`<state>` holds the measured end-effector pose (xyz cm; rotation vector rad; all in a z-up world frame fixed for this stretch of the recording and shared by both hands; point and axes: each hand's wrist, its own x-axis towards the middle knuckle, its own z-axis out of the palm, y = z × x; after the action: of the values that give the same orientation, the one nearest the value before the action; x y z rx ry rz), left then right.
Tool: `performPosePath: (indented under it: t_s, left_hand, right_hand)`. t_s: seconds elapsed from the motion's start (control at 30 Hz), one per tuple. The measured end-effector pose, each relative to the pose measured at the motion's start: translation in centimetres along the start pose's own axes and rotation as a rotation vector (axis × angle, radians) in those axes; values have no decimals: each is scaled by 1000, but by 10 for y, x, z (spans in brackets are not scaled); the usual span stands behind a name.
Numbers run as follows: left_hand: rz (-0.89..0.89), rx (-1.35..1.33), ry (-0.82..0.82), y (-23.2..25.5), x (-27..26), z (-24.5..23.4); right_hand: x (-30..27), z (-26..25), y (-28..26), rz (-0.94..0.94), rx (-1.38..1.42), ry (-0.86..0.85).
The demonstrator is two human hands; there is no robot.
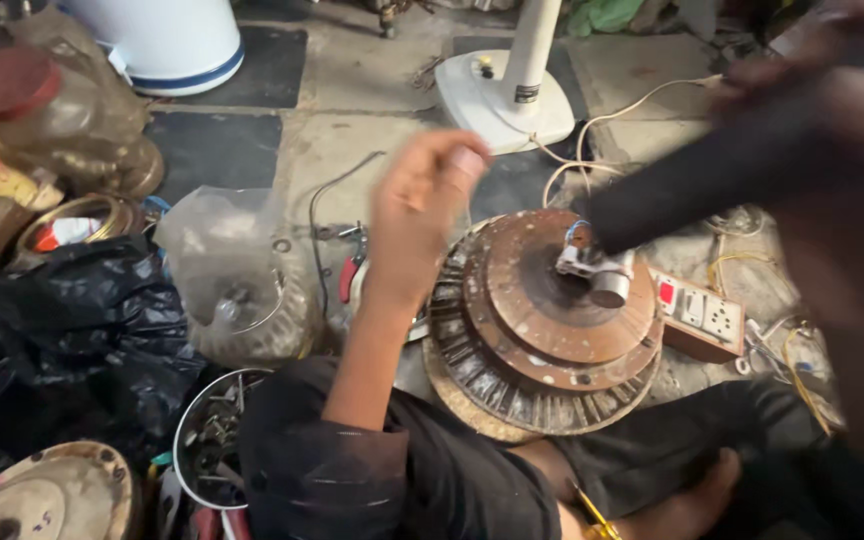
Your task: The person sits on the floor and works on a small electrical component placed on a large copper disc. They use a screwdriver to adjust the component and handle a small cylindrical object, possibly a capacitor, before placing it back on the disc.
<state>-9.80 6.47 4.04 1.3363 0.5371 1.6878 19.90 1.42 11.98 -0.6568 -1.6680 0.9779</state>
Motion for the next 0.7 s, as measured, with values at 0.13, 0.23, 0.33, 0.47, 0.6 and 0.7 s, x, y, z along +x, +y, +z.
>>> performPosePath:
  t_s: [0.13, 0.23, 0.33, 0.47, 0.6, 0.7]
  left_hand:
    - [-46, 322, -394, -1, -20, 35]
    - [3, 457, -472, 2, -23, 54]
    - [11, 506, -457, 1, -21, 66]
    - [17, 548, -426, -19, -18, 75]
    - [-50, 484, -357, -31, -22, 76]
    - [-20, 460, -300, -36, -28, 79]
  right_hand:
    - [-109, -60, 4, 89, -77, -13]
    - [-187, -89, 15, 194, -82, 13]
    - [-263, -106, 49, 262, -69, 87]
    - [-372, -95, 117, 634, -42, 466]
    - [-432, -85, 175, 644, -27, 549]
    - [-451, -77, 200, 758, 11, 648]
